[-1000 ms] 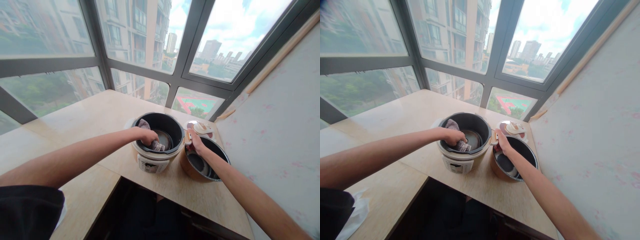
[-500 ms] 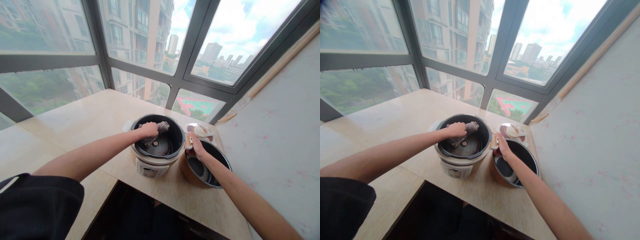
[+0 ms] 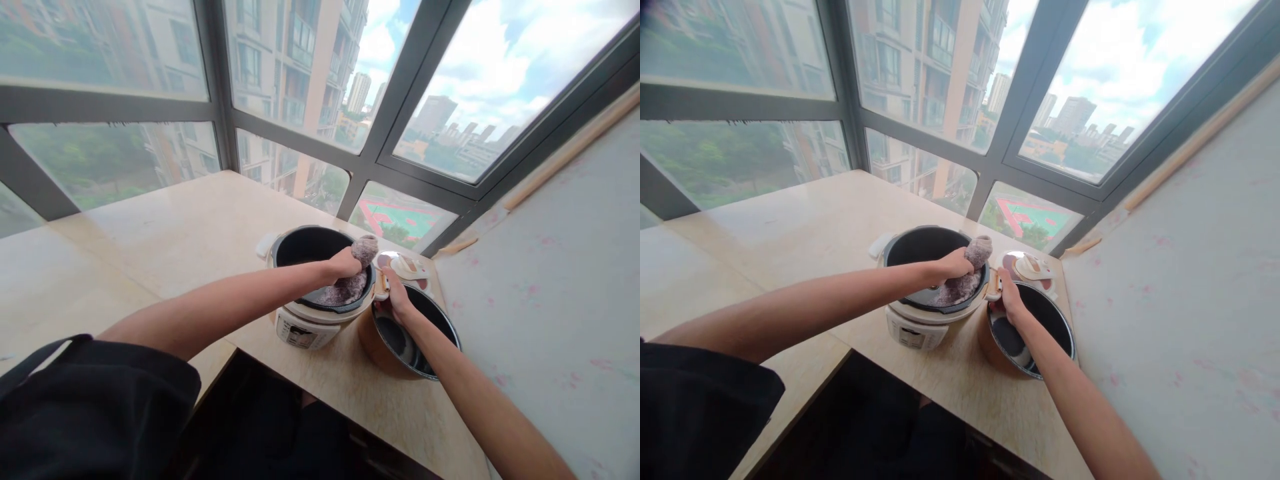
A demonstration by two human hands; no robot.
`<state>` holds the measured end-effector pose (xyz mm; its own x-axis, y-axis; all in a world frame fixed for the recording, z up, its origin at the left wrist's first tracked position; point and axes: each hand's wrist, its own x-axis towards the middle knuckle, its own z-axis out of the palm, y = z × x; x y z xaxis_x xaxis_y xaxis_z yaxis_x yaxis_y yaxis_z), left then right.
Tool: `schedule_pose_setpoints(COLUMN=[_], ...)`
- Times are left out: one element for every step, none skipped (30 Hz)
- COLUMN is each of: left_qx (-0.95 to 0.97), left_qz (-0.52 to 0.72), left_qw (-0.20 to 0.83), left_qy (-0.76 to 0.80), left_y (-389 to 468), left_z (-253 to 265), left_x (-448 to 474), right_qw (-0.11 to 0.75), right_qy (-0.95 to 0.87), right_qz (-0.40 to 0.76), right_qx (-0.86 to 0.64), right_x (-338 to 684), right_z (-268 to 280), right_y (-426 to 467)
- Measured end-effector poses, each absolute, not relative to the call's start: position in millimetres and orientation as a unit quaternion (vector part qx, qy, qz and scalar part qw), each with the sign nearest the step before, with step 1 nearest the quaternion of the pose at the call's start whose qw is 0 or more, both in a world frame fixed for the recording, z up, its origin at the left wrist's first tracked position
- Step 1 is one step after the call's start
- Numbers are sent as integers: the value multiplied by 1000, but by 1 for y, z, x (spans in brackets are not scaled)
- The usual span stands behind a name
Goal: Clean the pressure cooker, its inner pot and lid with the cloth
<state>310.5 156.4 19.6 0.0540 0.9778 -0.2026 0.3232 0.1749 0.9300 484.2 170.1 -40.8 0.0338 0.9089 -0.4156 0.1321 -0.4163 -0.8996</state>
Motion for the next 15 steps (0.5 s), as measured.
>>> schedule_pose_setpoints(left_qx=[558, 572, 588, 602, 616, 629, 642, 654, 665, 675, 686, 696, 705, 713, 717], left_qz=[313, 281, 248, 213, 181, 153, 129, 110, 95, 87, 90, 105, 132, 167, 210], left_qw=[492, 506, 518, 529, 537, 541, 542, 542, 543, 544, 545, 544, 542, 536, 526], left_qy=[590, 581, 570, 559, 547, 536, 526, 516, 505, 490, 474, 457, 438, 421, 407], left_y=[153, 149, 146, 143, 140, 138, 136, 134, 132, 131, 129, 127, 125, 121, 117], left_z=[22, 25, 28, 31, 33, 35, 36, 38, 39, 42, 45, 49, 53, 58, 63], left_x=[307, 303, 297, 292, 286, 280, 274, 268, 261, 254, 246, 238, 228, 219, 209], right_qw=[349, 351, 351, 350, 346, 340, 333, 326, 320, 315, 311, 307, 305, 303, 302], right_qy=[-415, -419, -422, -426, -429, -431, -431, -432, -434, -437, -441, -447, -453, -457, -458], right_qz=[556, 553, 553, 554, 554, 554, 552, 548, 539, 530, 522, 517, 513, 511, 512], right_qx=[-630, -629, -626, -624, -624, -626, -631, -638, -647, -655, -660, -662, -662, -661, -661], right_x=[484, 484, 484, 484, 484, 483, 483, 483, 483, 483, 483, 483, 483, 483, 483], right_z=[-40, -40, -39, -38, -37, -35, -34, -32, -31, -29, -28, -27, -27, -26, -26], right_y=[169, 169, 168, 168, 168, 167, 167, 167, 167, 167, 167, 166, 166, 166, 166])
